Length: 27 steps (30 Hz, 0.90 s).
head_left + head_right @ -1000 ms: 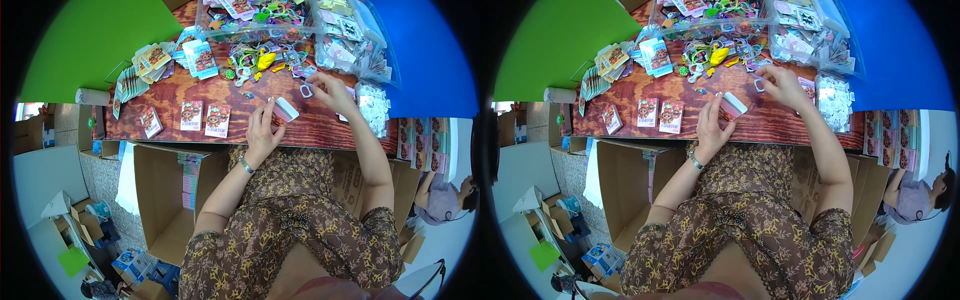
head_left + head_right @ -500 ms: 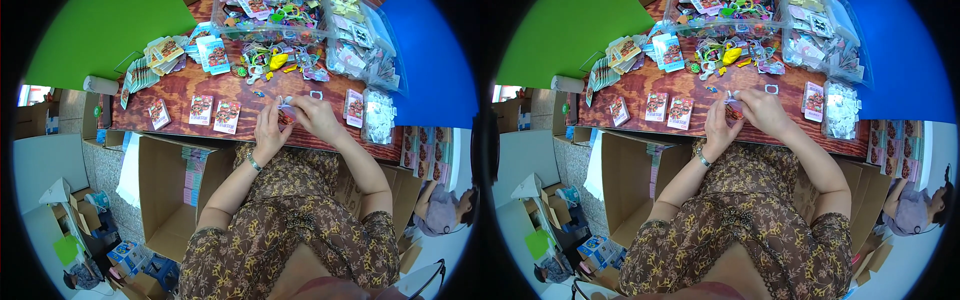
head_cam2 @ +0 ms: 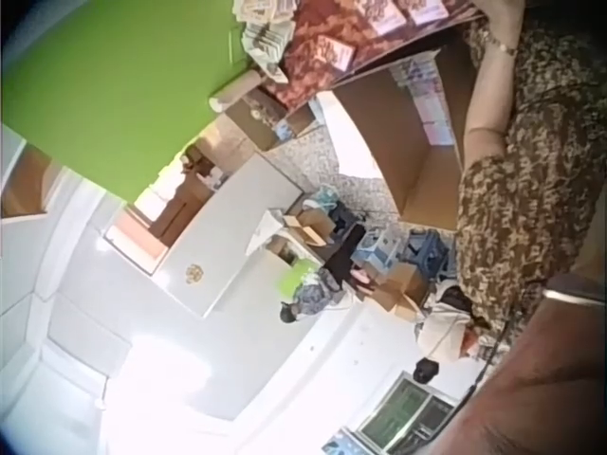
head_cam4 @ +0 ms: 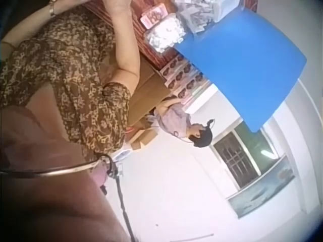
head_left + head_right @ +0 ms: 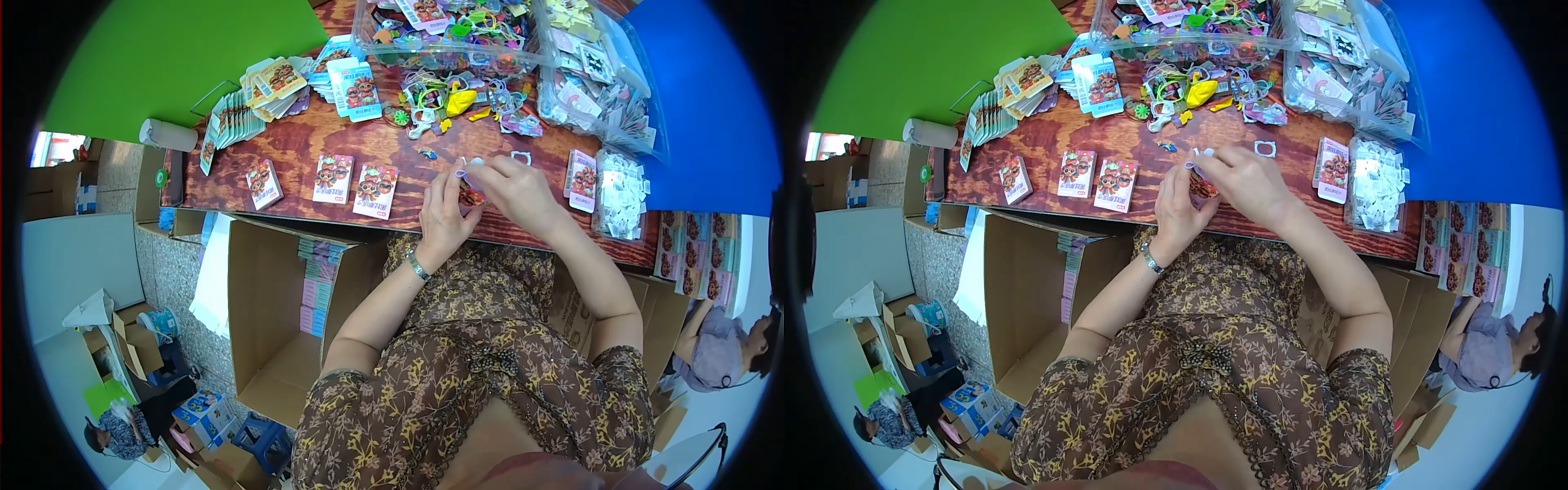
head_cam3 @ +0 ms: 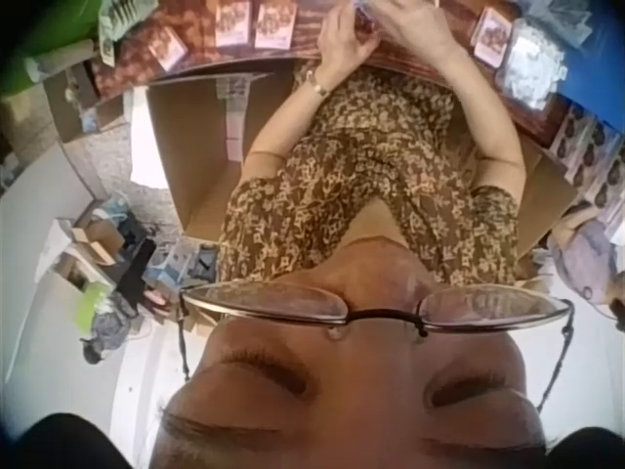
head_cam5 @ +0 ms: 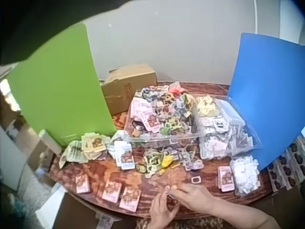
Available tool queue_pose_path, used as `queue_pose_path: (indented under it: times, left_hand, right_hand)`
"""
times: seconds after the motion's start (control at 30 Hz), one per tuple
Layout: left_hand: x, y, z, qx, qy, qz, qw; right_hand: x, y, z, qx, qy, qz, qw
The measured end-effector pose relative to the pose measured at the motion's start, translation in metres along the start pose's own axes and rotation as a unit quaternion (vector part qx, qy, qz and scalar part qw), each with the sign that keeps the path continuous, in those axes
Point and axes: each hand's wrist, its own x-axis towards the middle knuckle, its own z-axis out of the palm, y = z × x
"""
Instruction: The actor is packaging small stickers and toy parts into individual plastic capsules at a workbench.
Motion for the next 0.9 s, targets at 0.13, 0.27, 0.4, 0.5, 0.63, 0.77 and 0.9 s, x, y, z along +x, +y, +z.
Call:
queue_pose_path:
  times: [0.13,0.27,0.4,0.5,0.63,0.77,0.9]
  left_hand:
    - [-0.001,0.002,0.002,-0.018,0.012,-0.005,1.0]
    - [-0.002,0.0,0.004,-0.046,0.036,-0.001,0.998]
    - [0.0,-0.007,0.002,-0.011,0.04,0.032,0.999]
    - [-0.001,-0.007,-0.001,0.042,0.012,0.024,0.999]
    - [0.0,-0.003,0.0,0.008,0.011,0.034,0.999]
    - [0.001,-0.002,-0.001,-0.001,0.028,0.038,0.999]
    - [-0.001,-0.001,0.0,0.001,0.015,0.025,1.0]
  right_hand:
    - [-0.001,-0.001,0.015,0.025,-0.037,0.14,0.989]
    - [0.0,-0.004,0.02,0.078,0.026,0.139,0.987]
    - [-0.023,0.017,0.006,0.02,0.015,0.065,0.998]
    - [-0.038,0.069,0.005,-0.096,-0.022,0.168,0.981]
    - [-0.068,0.103,0.033,-0.25,-0.146,0.101,0.952]
    - [-0.081,0.107,0.046,-0.264,-0.221,0.152,0.926]
    - [-0.08,0.111,0.037,-0.22,-0.167,0.143,0.95]
